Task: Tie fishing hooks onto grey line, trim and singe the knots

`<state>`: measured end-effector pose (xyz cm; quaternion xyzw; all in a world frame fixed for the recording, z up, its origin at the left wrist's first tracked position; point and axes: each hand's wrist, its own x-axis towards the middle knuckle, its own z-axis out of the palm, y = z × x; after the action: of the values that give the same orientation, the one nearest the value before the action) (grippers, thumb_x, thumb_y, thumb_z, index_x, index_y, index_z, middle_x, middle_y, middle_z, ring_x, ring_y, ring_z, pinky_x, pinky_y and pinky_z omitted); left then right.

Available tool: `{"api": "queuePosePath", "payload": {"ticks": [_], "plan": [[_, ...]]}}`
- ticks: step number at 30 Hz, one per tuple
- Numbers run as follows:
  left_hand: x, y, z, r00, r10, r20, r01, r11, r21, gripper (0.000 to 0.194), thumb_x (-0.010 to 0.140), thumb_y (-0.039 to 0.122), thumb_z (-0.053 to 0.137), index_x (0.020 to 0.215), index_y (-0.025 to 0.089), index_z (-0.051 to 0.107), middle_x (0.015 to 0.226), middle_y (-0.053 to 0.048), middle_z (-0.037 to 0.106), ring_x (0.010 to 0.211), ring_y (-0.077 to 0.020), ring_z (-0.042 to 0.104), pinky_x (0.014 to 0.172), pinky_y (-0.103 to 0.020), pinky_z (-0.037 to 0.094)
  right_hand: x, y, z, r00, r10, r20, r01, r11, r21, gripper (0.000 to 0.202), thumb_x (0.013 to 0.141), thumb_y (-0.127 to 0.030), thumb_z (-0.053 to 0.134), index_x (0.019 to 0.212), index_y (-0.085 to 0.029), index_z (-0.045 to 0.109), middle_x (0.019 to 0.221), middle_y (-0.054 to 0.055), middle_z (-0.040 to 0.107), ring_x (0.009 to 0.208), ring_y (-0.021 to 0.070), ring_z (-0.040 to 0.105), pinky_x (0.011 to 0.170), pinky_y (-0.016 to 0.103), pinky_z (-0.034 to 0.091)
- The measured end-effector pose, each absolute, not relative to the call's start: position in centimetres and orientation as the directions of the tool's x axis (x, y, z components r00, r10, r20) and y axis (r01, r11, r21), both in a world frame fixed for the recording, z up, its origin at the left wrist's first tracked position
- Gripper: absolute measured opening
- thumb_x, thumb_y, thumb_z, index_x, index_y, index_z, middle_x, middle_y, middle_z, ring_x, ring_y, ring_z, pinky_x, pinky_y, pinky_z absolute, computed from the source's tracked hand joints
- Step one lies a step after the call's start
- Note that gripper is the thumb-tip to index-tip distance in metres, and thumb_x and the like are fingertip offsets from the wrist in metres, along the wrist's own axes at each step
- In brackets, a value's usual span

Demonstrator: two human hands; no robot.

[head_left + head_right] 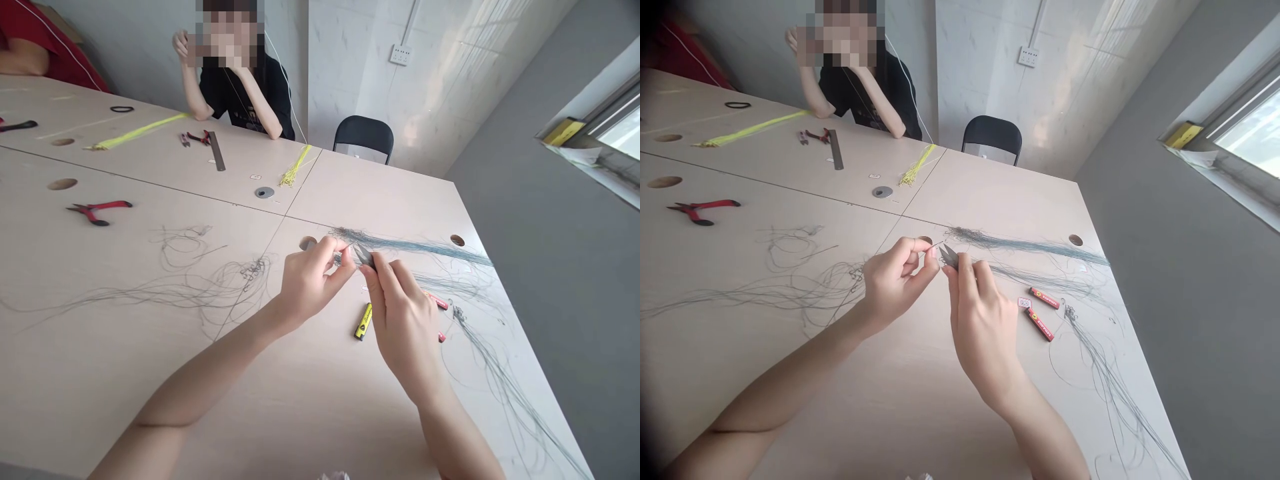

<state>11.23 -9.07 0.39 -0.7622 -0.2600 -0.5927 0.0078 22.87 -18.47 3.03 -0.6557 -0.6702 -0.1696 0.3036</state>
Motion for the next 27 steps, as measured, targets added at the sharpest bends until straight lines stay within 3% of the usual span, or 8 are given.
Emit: {"api": "queuePosePath", "payload": {"ticks": [12,15,20,27], "plan": [[11.28,-8.97,0.41,0.169,0.356,0.919,0.41,-0.874,0.262,0.02,0.086,0.007,0.06,0.077,0.02,0.048,0.05,0.013,0.028,0.04,-0.0028,0.021,0.039,-0.016,0.019,22.89,-18.37,3.09,0.047,0.779,0.625,0.973,0.106,-0.206,0.033,0.107,-0.028,0.038,0.096,-0.013,0.066,0.067,-0.002,0.048,0.045,0.0069,0.033,0.041,0.022,0.023],[11.3,-8.91,0.38,0.168,0.343,0.924,0.405,-0.879,0.253,0.02,0.086,0.007,0.06,0.077,0.019,0.048,0.05,0.013,0.028,0.04,-0.0026,0.021,0.039,-0.016,0.019,22.86,-18.37,3.07,0.062,0.783,0.619,0.97,0.098,-0.222,0.035,0.107,-0.03,0.037,0.098,-0.013,0.066,0.066,-0.002,0.049,0.044,0.0067,0.036,0.041,0.022,0.023],[11.3,-9.01,0.42,0.179,0.353,0.918,0.396,-0.88,0.261,0.019,0.086,0.007,0.06,0.079,0.02,0.048,0.05,0.013,0.029,0.04,-0.0027,0.022,0.04,-0.016,0.02,22.77,-18.4,2.95,0.099,0.786,0.61,0.96,0.085,-0.266,0.038,0.108,-0.033,0.036,0.117,-0.011,0.065,0.075,0.003,0.063,0.048,0.0082,0.05,0.042,0.022,0.027],[11.35,-9.02,0.28,0.17,0.345,0.923,0.399,-0.88,0.255,0.018,0.087,0.007,0.06,0.079,0.02,0.049,0.049,0.013,0.034,0.038,-0.0019,0.025,0.039,-0.015,0.021,22.62,-18.15,2.94,0.091,0.776,0.624,0.957,0.105,-0.271,0.035,0.107,-0.03,0.037,0.108,-0.011,0.067,0.069,0.001,0.058,0.047,0.0076,0.046,0.042,0.022,0.026]]}}
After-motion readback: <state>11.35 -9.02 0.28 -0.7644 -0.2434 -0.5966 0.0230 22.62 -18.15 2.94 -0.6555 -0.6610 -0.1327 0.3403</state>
